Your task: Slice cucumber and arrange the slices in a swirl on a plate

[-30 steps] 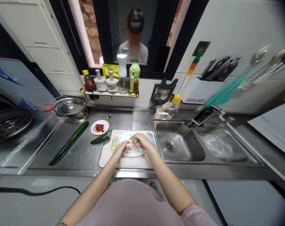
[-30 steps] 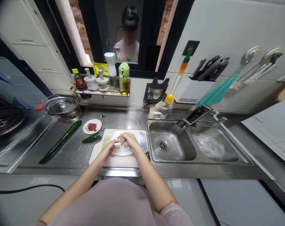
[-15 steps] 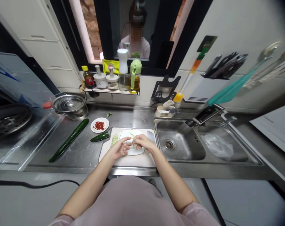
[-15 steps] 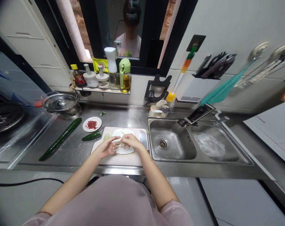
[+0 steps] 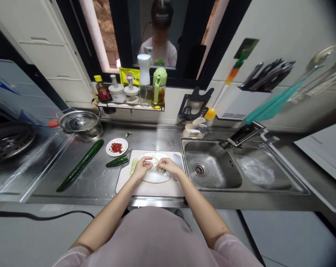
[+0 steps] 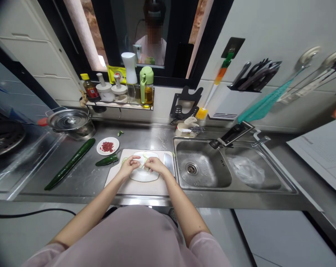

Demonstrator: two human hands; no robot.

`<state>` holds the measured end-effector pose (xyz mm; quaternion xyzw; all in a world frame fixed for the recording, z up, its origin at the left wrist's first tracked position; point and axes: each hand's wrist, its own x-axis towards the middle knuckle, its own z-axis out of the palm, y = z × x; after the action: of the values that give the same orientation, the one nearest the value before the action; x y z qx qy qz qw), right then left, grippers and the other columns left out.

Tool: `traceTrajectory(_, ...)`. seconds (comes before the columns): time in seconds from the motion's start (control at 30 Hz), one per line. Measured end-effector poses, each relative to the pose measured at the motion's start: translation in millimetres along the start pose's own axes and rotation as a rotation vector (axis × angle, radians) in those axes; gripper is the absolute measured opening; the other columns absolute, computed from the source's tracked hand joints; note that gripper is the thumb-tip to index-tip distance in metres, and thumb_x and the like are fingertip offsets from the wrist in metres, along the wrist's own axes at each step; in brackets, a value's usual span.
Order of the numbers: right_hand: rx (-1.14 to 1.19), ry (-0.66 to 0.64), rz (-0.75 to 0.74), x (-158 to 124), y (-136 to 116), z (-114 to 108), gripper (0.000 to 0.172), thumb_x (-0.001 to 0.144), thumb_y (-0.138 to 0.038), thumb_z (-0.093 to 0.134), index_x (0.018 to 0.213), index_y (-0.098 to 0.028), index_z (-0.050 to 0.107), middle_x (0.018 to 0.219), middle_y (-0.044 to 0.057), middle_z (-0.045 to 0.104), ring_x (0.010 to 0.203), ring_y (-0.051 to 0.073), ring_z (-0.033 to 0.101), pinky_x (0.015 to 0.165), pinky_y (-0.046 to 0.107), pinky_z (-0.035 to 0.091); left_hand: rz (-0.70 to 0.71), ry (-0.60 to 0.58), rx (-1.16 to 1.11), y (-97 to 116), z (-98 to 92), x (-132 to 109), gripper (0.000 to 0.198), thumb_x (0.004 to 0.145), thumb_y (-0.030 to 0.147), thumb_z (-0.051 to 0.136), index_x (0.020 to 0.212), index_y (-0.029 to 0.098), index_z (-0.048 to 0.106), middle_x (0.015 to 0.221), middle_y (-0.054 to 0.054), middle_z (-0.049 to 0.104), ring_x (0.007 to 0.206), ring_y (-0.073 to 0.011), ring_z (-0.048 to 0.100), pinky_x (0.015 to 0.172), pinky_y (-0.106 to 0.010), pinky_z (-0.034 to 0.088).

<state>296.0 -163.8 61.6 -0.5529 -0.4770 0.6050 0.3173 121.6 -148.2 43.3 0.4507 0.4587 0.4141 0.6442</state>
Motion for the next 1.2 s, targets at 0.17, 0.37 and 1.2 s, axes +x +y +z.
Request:
traceTrajectory(0.17,0.056,0.001,-0.019,18.0,10.7,-3.2,0.012,0.066,-0.026,0.063,0.073,-0.016,0.060,0.052,-0.004,0.057,0.048,0.008,0.052,0.051,0.018,0.042,0.104,0.054,0.115,-10.2,-2.5,14.6,0.034,0.060,0.024,0.070,0.092,0.016,0.063,0.065,0.002,0.061,0.060,-0.0103,0.055,0.061,-0.022,0.041)
traceTrajectory(0.37,-0.156,0.119,-0.109,39.2,22.2,-9.1,0.007,0.067,-0.022,0.062,0.070,-0.016,0.060,0.055,-0.005,0.054,0.052,0.008,0.047,0.055,0.020,0.038,0.149,0.099,0.327,-22.8,-6.9,30.4,0.027,0.067,0.019,0.063,0.094,0.017,0.064,0.068,0.002,0.062,0.060,-0.0098,0.054,0.060,-0.021,0.041)
traceTrajectory(1.2,-1.113,0.185,-0.058,79.8,14.6,-15.0,0.020,0.090,-0.023,0.049,0.102,-0.020,0.064,0.105,0.009,0.068,0.098,0.018,0.057,0.077,0.024,0.035,0.088,0.154,1.107,-24.6,3.3,65.4,0.022,0.082,0.024,0.053,0.100,0.029,0.065,0.091,-0.001,0.071,0.098,-0.0239,0.059,0.088,-0.039,0.028)
